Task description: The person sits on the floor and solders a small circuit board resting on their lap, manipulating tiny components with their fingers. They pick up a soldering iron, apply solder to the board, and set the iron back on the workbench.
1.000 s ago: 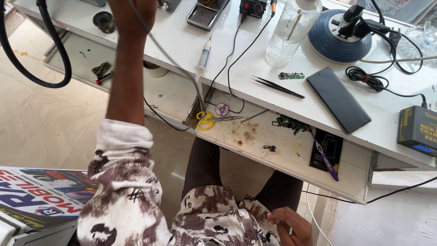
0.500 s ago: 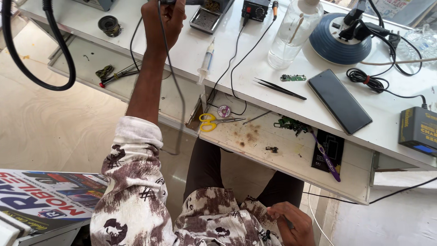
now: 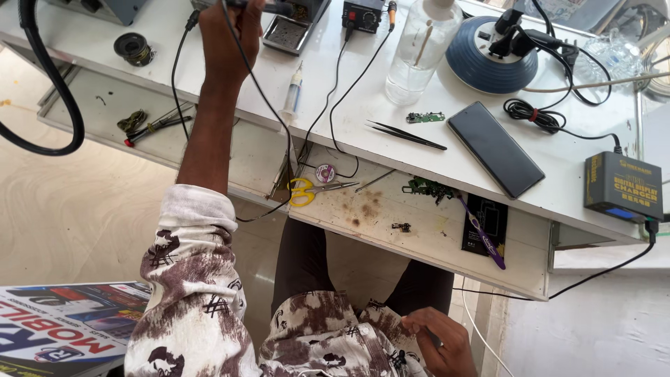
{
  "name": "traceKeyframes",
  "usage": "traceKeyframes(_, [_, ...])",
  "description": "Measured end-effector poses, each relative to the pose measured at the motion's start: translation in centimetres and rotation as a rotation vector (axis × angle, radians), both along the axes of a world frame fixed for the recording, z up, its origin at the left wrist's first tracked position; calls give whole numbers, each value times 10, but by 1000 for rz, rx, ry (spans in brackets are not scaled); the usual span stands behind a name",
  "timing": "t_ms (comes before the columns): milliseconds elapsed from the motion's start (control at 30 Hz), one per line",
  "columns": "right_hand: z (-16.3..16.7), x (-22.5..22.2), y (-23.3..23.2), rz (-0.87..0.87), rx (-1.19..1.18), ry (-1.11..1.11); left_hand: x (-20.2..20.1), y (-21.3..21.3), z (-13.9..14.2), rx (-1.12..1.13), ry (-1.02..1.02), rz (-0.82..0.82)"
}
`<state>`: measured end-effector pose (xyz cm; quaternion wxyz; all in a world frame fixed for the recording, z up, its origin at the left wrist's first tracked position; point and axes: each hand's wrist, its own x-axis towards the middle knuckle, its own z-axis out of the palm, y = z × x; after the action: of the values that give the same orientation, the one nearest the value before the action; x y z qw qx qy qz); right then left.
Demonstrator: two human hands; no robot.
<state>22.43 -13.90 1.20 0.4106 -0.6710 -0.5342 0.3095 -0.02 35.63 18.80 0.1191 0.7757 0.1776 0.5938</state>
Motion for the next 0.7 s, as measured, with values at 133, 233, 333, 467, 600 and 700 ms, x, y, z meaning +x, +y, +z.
traceKeyframes(133, [2, -2, 3, 31, 42, -14, 4, 1, -3, -29, 42, 41])
traceKeyframes(233, [1, -5, 5, 51, 53, -23, 7, 0, -3, -44, 12, -22])
traceKeyframes(333, [-2, -5, 5, 81, 66, -8, 10, -2, 0, -52, 26, -46])
traceKeyframes(467, [-6, -4, 3, 105, 33, 6, 11, -5, 9, -197, 5, -38])
traceKeyframes(600, [-6, -6, 2, 106, 22, 87, 10, -10, 14, -106, 111, -50])
traceKeyframes(700, [-5, -8, 5, 122, 2, 67, 8, -10, 16, -81, 134, 1])
